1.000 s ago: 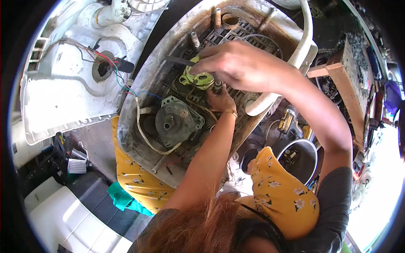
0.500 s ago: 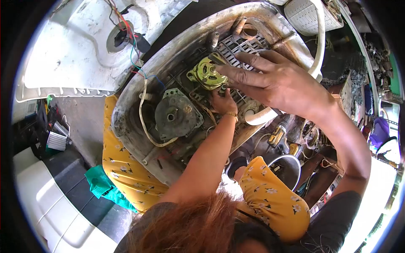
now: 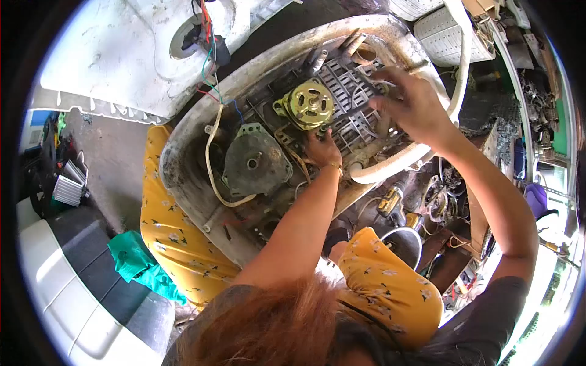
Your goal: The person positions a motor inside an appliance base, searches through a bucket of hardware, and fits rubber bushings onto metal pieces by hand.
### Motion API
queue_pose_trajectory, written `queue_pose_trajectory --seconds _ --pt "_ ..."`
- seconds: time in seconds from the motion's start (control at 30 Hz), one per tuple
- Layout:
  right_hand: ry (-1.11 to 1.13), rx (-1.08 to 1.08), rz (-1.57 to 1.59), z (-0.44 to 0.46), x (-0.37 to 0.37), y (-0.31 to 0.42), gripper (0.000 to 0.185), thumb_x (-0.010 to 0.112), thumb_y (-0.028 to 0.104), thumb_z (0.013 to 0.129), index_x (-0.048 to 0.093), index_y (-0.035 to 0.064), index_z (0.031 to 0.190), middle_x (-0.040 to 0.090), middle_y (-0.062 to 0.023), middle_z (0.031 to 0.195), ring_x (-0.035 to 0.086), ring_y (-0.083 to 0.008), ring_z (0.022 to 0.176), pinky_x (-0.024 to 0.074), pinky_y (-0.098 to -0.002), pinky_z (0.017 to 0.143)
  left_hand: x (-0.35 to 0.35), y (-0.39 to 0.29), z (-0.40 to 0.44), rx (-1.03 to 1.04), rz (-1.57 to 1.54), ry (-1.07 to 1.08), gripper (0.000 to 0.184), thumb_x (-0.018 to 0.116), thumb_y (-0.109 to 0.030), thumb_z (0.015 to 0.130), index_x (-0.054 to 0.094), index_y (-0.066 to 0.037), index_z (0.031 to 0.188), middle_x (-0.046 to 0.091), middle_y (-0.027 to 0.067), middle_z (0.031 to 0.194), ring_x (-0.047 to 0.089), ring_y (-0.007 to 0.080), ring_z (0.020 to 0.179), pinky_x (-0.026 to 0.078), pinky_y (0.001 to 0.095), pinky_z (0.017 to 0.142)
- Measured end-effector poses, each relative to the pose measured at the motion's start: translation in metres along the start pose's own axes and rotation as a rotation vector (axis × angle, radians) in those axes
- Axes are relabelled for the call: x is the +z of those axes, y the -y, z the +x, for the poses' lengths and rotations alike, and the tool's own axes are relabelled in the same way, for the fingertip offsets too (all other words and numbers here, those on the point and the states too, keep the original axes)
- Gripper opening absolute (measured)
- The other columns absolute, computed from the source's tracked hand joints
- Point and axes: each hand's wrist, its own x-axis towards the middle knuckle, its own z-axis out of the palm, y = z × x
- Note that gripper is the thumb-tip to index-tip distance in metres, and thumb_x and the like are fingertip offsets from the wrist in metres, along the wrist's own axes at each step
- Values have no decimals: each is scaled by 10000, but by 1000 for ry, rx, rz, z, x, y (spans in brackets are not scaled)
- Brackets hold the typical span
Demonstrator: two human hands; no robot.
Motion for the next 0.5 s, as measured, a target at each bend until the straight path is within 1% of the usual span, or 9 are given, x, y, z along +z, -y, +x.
queue_pose_trajectory --seconds 0.1,0.17,0.27,0.37,0.4,0.5 --pt "-94 314 344 -4 10 -1 332 612 190 842 540 41 1130 650 -125 863 620 -205 682 469 -289 659 -2 -4 -3 36 -26 -16 340 713 -207 750 573 -111 1044 609 93 1019 509 338 1026 318 519 894" --pt "-48 447 513 -8 4 13 311 603 146 846 537 46 1133 642 -141 856 612 -184 671 464 -284 653 -6 -6 -3 46 -43 3 332 710 -175 751 574 -90 1042 605 108 1015 519 341 1007 354 486 878" --pt "113 307 346 -15 -14 25 348 577 60 838 516 71 1181 637 -137 871 609 -150 681 455 -267 645 -1 1 -3 82 53 -84 333 722 -232 743 592 -128 1032 621 77 1023 555 291 978 269 546 926" --pt "235 -41 112 -18 -23 15 447 521 -20 833 466 102 1259 620 -110 888 548 -122 611 451 -268 584 1 13 7 133 -134 29 316 728 -184 735 598 -87 1007 640 87 950 585 282 914 376 468 861" --pt "227 -211 -185 -18 -25 16 469 569 -19 775 506 95 1225 610 -111 995 597 -190 798 484 -314 676 -5 3 2 119 -130 1 301 734 -135 722 601 -51 979 654 96 897 605 277 858 443 396 764" --pt "254 -478 -634 -16 -31 16 501 631 35 732 512 102 1215 564 -104 1139 578 -238 959 506 -321 756 7 15 8 129 -60 -35 309 735 -126 721 595 -37 982 655 110 909 611 281 839 451 386 753"
